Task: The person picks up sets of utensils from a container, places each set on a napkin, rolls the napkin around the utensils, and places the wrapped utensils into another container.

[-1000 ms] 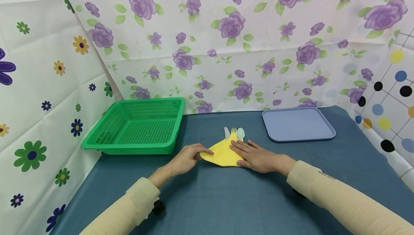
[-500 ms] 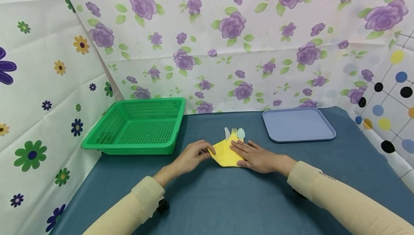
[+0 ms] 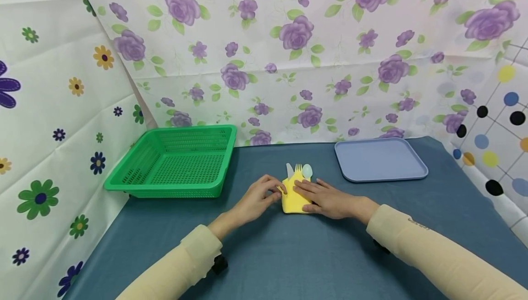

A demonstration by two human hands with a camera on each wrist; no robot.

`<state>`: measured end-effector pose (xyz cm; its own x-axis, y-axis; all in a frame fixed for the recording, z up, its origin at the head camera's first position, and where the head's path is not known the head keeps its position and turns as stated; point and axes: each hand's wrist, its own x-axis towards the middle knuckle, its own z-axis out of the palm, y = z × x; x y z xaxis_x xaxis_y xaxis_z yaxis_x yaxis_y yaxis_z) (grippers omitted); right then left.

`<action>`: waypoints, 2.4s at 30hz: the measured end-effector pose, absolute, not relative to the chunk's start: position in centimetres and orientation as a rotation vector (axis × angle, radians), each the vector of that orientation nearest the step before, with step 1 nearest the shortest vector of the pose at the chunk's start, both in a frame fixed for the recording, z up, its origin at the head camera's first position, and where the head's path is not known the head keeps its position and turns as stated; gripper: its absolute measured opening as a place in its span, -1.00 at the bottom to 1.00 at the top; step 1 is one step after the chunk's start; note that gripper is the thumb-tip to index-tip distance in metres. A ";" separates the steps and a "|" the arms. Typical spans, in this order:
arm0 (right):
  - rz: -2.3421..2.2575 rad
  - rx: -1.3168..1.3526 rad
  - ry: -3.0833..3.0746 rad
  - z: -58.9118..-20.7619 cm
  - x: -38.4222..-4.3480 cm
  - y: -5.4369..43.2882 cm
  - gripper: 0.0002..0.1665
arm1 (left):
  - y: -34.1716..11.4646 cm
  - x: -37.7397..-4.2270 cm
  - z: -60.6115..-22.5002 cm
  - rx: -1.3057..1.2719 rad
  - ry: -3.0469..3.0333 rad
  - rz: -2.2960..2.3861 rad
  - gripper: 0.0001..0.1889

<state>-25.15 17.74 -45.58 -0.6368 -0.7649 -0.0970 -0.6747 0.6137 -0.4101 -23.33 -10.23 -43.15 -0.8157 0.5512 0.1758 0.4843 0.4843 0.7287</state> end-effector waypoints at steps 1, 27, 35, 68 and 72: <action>-0.504 -1.178 2.571 -45.6 -25.3 17.8 -0.23 | -10.1 -23.3 -43.2 0.921 2.633 1.258 -0.85; -0.818 -0.993 2.493 -45.4 -26.2 17.6 -0.07 | -6.5 -23.3 -44.3 1.011 2.585 1.206 -0.86; -0.819 -0.992 2.425 -45.0 -26.7 17.7 -0.25 | -6.3 -23.0 -44.6 0.995 2.567 1.176 -0.69; -0.777 -0.863 2.348 -42.9 -27.2 17.2 0.00 | -5.2 -22.4 -45.1 1.239 2.868 0.755 -0.88; -0.760 -0.873 2.362 -43.0 -27.3 17.2 0.00 | -5.2 -22.4 -45.2 1.245 2.853 0.738 -0.89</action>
